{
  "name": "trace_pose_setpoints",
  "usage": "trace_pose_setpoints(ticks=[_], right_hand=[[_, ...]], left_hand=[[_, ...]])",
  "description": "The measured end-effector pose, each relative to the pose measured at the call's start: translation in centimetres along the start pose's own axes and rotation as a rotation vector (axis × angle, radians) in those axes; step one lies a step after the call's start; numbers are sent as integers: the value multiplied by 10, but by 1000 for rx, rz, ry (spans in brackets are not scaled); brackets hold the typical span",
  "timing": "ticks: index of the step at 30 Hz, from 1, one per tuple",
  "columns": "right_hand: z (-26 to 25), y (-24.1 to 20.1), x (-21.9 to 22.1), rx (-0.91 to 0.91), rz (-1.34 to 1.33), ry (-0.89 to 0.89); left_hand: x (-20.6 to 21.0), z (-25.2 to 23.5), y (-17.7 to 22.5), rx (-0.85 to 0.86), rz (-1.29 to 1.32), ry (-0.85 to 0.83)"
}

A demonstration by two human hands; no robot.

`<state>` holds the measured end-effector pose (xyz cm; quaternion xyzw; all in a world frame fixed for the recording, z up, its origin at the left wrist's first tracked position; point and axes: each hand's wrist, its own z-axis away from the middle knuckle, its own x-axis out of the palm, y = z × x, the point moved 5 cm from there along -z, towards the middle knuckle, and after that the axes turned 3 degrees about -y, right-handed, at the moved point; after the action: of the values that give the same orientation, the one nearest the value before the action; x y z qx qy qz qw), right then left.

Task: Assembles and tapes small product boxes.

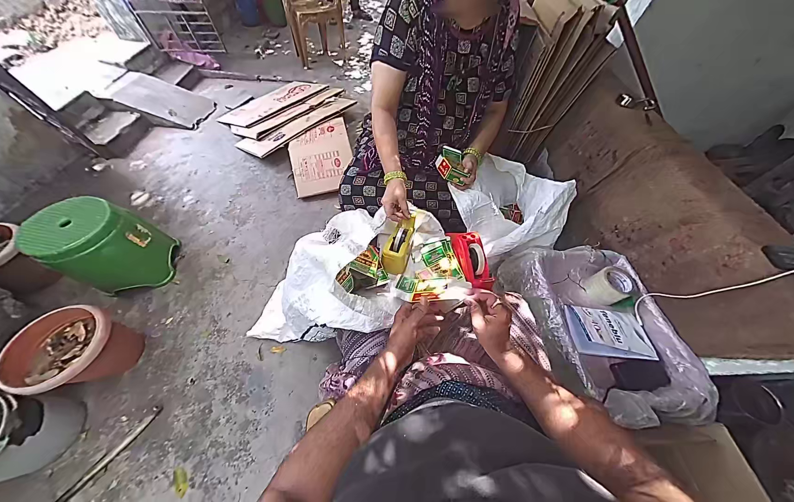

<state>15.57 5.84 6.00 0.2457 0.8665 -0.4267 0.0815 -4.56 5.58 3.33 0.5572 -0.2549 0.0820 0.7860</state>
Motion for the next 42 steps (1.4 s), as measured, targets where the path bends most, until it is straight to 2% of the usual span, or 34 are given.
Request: trace_pose_setpoints(ticks=[3, 5, 7, 10, 13, 18, 21, 23, 26, 28, 31, 33, 35, 37, 39, 41, 42], right_hand=[[18, -16, -3, -97, -72, -136], [24, -22, -5, -113, -78, -162], [23, -23, -5, -52, 12, -111], [17, -23, -3, 201, 159, -107], [11, -30, 7, 371, 11, -170], [3, -33, 10, 385, -94, -85], [-4, -29, 7, 509, -413, -101], [-6, -25, 4, 570, -512, -184], [-7, -29, 1, 559, -540, -327], [-6, -32, 0, 595, -519, -332], [-5, -21, -5, 612, -376, -189], [-7, -13, -8, 535, -97, -233], [-10, -16, -7, 449, 122, -385], [-12, -28, 0, 438, 254, -618], [-15, -47, 6, 389, 358, -759], [-19, -59, 6, 296, 402, -713], [-20, -64, 4, 209, 371, -591]], left_hand=[[-12, -2, 7, 56, 228, 216], [-15, 0, 15, 120, 221, 272], [-11, 2, 19, 170, 171, 239], [-1, 8, 20, 226, 84, 204], [4, 12, 19, 277, -114, 168], [5, 14, 14, 313, -269, 97], [7, 17, 15, 341, -423, 69], [7, 21, 16, 293, -502, 74], [3, 23, 13, 117, -563, 100], [2, 19, 11, 205, -514, 88], [2, 14, 17, 522, -503, 156], [2, 21, 26, 711, -846, 313], [12, 26, 34, 838, -1224, 368], [28, 29, 30, 715, -1474, 251], [34, 31, 16, 655, -1584, 233], [32, 30, 14, 671, -1588, 311], [31, 30, 16, 638, -1551, 315]])
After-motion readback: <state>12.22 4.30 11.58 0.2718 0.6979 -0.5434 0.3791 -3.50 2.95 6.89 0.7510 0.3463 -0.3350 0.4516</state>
